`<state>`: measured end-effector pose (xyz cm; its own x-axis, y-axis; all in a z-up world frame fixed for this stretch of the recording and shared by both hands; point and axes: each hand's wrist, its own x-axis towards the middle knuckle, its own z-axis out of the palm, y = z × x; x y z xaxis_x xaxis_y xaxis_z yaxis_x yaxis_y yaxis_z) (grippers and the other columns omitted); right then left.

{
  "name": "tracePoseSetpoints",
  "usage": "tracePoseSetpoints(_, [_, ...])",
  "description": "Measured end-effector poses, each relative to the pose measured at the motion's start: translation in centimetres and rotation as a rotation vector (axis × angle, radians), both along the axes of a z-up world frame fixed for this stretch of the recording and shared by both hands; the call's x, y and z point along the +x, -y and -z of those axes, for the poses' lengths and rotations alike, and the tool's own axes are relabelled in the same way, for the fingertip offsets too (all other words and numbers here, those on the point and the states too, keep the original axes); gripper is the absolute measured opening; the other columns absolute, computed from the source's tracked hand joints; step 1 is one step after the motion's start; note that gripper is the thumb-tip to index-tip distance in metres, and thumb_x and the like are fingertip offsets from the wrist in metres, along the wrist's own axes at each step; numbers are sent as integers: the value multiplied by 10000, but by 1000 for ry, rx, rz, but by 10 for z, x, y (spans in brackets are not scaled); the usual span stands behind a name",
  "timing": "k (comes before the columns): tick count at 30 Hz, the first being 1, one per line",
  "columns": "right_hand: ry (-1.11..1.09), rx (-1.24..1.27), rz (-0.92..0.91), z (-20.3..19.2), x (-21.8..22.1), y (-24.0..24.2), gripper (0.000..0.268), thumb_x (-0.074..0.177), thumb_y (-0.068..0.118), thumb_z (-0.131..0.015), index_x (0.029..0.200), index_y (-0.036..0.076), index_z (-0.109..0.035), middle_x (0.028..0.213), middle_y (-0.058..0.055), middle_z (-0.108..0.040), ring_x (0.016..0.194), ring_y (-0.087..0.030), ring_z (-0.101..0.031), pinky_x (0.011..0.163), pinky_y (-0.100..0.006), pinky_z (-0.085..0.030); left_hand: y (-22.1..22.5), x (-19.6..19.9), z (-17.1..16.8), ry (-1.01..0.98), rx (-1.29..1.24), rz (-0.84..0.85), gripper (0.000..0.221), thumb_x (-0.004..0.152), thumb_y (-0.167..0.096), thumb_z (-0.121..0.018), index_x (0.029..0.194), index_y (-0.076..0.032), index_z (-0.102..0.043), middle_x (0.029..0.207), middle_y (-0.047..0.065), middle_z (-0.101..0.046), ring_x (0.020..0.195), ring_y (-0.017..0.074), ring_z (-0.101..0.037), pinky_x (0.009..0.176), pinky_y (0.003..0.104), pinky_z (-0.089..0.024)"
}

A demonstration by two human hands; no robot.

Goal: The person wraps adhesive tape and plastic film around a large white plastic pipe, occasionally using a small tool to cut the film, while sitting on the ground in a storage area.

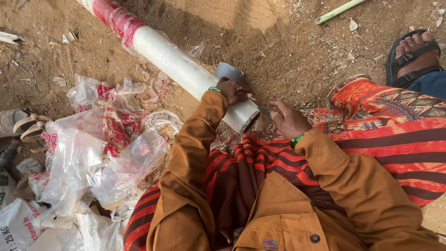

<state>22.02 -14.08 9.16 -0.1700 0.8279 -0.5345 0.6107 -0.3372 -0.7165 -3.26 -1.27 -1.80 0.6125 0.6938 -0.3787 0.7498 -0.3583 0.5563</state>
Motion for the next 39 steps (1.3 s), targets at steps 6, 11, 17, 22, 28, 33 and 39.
tracePoseSetpoints(6, [82, 136, -72, -29, -3, 10, 374, 997, 197, -503, 1364, 168, -570, 810, -168, -743, 798, -367, -742, 736, -489, -563, -16, 2, -22, -101, -191, 165, 622, 832, -696, -618, 1264, -264, -731, 1243, 15, -748, 1271, 277, -614, 1201, 603, -204])
tracePoseSetpoints(11, [150, 217, -130, -36, -16, 26, 384, 983, 190, -519, 1366, 175, -542, 972, -207, -731, 897, -450, -696, 757, -560, -541, -14, 16, -40, -164, -246, 106, 691, 746, -757, -686, 1232, -270, -738, 1231, 12, -711, 1263, 310, -570, 1118, 647, -183])
tracePoseSetpoints(17, [357, 250, -213, -27, -34, 13, 404, 941, 141, -536, 1344, 155, -522, 1167, -205, -682, 913, -471, -695, 755, -591, -545, 12, 33, -49, -173, 108, -57, 542, 812, -740, -634, 949, -258, -843, 924, 53, -777, 985, 296, -699, 1084, 488, -364])
tracePoseSetpoints(22, [480, 330, -320, -27, -52, 16, 434, 922, 110, -536, 1352, 86, -489, 1141, -247, -666, 898, -466, -709, 742, -572, -566, 26, 31, -49, -19, 240, -103, 509, 847, -674, -634, 895, -205, -824, 813, 66, -763, 833, 297, -716, 960, 486, -434])
tracePoseSetpoints(28, [427, 296, -231, -30, -49, 19, 315, 958, 112, -517, 1272, 97, -525, 1099, -230, -700, 910, -471, -705, 749, -579, -559, 30, 33, -43, 20, 274, -96, 455, 908, -601, -626, 874, -182, -801, 785, 84, -749, 803, 316, -720, 916, 482, -485])
tracePoseSetpoints(33, [368, 227, -195, -28, -45, 6, 326, 1011, 200, -489, 1328, 136, -534, 985, -257, -715, 901, -490, -692, 751, -600, -530, 27, 32, -44, 56, 294, -122, 431, 885, -589, -649, 879, -187, -803, 800, 89, -751, 830, 325, -717, 885, 483, -491])
tracePoseSetpoints(39, [353, 258, -137, -23, -37, 20, 267, 1039, 233, -485, 1272, 127, -562, 981, -242, -728, 885, -502, -686, 751, -600, -523, 31, 40, -41, 58, 275, -138, 429, 887, -583, -654, 888, -181, -803, 837, 75, -763, 867, 309, -726, 881, 470, -504])
